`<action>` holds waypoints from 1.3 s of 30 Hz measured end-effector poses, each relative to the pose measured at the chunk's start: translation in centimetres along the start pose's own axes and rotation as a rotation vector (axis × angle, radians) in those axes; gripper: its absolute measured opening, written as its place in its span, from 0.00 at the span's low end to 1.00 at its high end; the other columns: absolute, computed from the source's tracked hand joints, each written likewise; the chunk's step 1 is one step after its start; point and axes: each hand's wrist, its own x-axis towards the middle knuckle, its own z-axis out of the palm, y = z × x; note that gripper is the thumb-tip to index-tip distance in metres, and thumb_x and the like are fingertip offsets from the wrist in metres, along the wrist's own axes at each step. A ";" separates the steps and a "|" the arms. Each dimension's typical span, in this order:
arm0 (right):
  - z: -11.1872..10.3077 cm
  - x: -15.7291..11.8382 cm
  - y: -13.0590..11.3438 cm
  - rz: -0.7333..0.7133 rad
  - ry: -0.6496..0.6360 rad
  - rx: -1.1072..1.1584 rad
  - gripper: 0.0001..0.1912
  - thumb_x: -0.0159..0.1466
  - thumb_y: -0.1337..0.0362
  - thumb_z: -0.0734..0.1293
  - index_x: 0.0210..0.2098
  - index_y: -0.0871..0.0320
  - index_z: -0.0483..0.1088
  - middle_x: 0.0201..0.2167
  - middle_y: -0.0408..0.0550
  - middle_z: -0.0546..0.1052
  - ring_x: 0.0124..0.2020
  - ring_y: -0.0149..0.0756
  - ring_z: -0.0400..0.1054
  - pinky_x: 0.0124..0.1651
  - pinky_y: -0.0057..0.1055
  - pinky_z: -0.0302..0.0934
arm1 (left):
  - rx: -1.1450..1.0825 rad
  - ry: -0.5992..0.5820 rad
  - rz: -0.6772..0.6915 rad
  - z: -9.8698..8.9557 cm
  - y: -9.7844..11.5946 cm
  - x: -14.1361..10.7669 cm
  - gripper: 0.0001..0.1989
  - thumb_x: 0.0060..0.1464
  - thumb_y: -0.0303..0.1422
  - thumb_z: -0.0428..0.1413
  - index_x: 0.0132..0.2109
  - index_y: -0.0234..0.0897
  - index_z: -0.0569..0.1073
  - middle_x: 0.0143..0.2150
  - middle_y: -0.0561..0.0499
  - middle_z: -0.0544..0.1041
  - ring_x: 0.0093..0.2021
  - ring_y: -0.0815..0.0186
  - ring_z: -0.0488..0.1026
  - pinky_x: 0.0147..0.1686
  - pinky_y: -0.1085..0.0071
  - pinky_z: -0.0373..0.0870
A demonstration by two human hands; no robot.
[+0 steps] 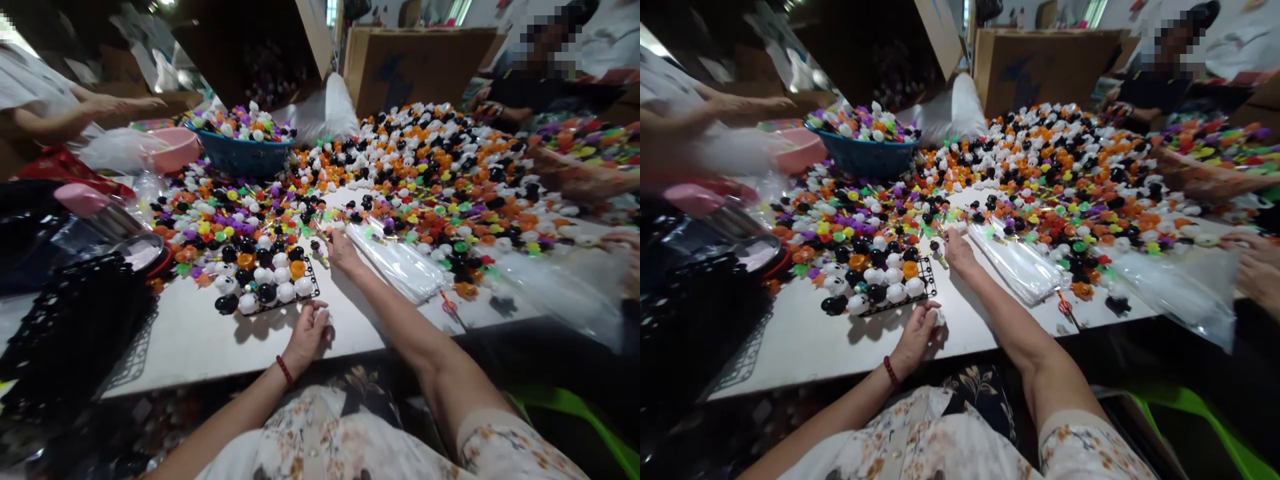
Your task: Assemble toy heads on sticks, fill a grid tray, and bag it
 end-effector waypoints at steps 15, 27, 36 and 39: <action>1.9 -5.4 -1.6 -0.001 -0.036 -0.002 0.21 0.68 0.62 0.62 0.58 0.63 0.63 0.49 0.59 0.72 0.51 0.46 0.64 0.55 0.39 0.58 | -0.065 -0.050 -0.004 0.2 0.2 -0.2 0.25 0.57 0.55 0.53 0.47 0.39 0.63 0.19 0.61 0.64 0.18 0.72 0.62 0.18 0.76 0.67; -2.0 -13.4 0.0 -0.019 -0.043 0.411 0.21 0.67 0.65 0.58 0.57 0.56 0.69 0.47 0.51 0.75 0.49 0.38 0.69 0.56 0.37 0.63 | -0.063 -0.031 0.000 -0.3 -0.6 0.1 0.25 0.59 0.57 0.48 0.47 0.41 0.63 0.15 0.63 0.61 0.13 0.73 0.58 0.15 0.80 0.56; -6.3 -19.1 -1.5 -0.077 -0.158 0.556 0.20 0.67 0.58 0.66 0.56 0.58 0.71 0.39 0.48 0.75 0.40 0.36 0.71 0.45 0.32 0.65 | 0.078 0.032 0.041 -0.2 0.1 -0.4 0.24 0.60 0.56 0.48 0.45 0.40 0.67 0.17 0.61 0.61 0.15 0.73 0.58 0.15 0.79 0.56; -6.6 -19.2 -1.9 -0.118 -0.156 0.448 0.19 0.68 0.58 0.65 0.56 0.58 0.72 0.36 0.47 0.75 0.38 0.36 0.70 0.43 0.32 0.64 | 0.143 0.049 0.048 -0.1 0.4 -0.5 0.24 0.59 0.56 0.48 0.43 0.39 0.69 0.18 0.60 0.60 0.15 0.73 0.57 0.15 0.78 0.55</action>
